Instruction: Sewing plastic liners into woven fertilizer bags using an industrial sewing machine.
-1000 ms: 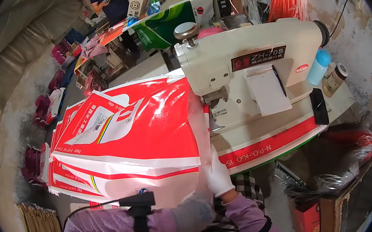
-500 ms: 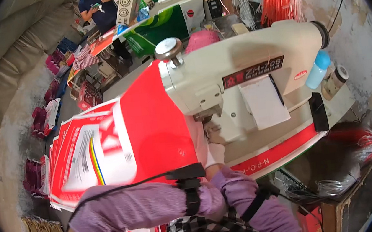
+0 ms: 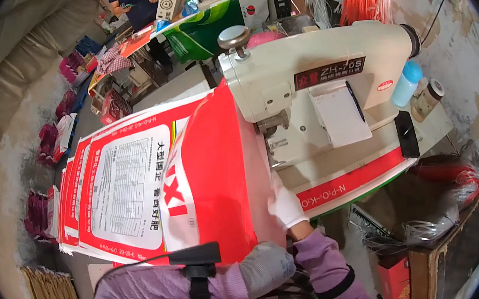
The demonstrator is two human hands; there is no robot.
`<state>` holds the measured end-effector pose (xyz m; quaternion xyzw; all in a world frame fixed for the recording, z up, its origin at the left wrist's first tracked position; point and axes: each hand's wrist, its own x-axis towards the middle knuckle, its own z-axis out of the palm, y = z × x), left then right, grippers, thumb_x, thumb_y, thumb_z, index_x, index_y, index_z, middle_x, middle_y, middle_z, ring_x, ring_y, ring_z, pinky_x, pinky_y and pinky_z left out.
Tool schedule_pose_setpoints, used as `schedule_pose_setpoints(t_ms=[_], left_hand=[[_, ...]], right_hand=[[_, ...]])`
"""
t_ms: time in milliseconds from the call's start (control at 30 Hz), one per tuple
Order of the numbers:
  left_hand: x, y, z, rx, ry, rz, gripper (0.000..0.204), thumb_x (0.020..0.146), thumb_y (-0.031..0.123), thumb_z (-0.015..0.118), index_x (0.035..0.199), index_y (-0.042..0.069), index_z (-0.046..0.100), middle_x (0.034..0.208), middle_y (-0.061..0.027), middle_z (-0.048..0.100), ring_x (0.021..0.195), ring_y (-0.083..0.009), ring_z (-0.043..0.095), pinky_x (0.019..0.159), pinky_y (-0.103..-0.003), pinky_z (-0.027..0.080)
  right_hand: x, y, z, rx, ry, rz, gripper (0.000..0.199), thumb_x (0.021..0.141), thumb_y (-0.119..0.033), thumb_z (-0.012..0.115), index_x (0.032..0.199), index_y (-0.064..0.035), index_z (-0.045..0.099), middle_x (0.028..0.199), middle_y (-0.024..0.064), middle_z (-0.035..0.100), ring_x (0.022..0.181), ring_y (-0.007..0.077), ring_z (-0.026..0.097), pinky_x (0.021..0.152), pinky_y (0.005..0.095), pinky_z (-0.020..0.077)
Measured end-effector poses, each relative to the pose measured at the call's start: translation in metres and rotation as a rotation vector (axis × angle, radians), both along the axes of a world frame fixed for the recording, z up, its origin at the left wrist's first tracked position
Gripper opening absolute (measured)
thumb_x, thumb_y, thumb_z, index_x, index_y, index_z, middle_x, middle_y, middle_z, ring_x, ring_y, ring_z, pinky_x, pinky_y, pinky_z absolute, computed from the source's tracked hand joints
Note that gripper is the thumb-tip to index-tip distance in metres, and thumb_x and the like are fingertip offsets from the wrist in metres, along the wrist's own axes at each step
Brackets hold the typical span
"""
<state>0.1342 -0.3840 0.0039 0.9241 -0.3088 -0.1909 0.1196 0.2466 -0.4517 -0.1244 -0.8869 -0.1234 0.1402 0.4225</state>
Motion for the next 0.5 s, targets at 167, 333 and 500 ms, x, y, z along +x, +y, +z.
schedule_pose_setpoints(t_ms=[167,333,500], left_hand=[[0.021,0.036,0.016,-0.034,-0.252,0.071,0.047,0.088,0.039,0.057,0.125,0.01,0.049,0.078,-0.011,0.065,0.062,-0.0282,0.065,0.053,-0.04,0.052],[-0.009,0.03,0.006,0.308,0.201,0.124,0.046,0.09,0.038,0.053,0.128,0.013,0.045,0.076,-0.0129,0.064,0.059,-0.0295,0.065,0.049,-0.041,0.049],[-0.022,0.006,-0.014,0.32,-0.135,0.106,0.028,0.087,0.018,0.051,0.109,0.002,0.054,0.065,-0.0097,0.062,0.046,-0.0282,0.06,0.039,-0.043,0.044]], right_hand=[[-0.034,-0.043,-0.007,0.836,0.451,0.144,0.058,0.079,0.0,0.045,0.137,0.0007,0.04,0.124,0.0121,0.057,0.118,0.0155,0.051,0.1,0.0295,0.039],[-0.053,-0.063,0.049,0.673,0.525,0.161,0.047,0.092,-0.013,0.048,0.136,0.0015,0.041,0.114,0.0141,0.062,0.098,0.0188,0.061,0.089,0.0312,0.0473],[0.015,-0.031,0.027,0.423,0.314,-0.006,0.049,0.095,-0.028,0.045,0.138,-0.0042,0.039,0.085,0.0223,0.066,0.079,0.0316,0.066,0.074,0.0403,0.0522]])
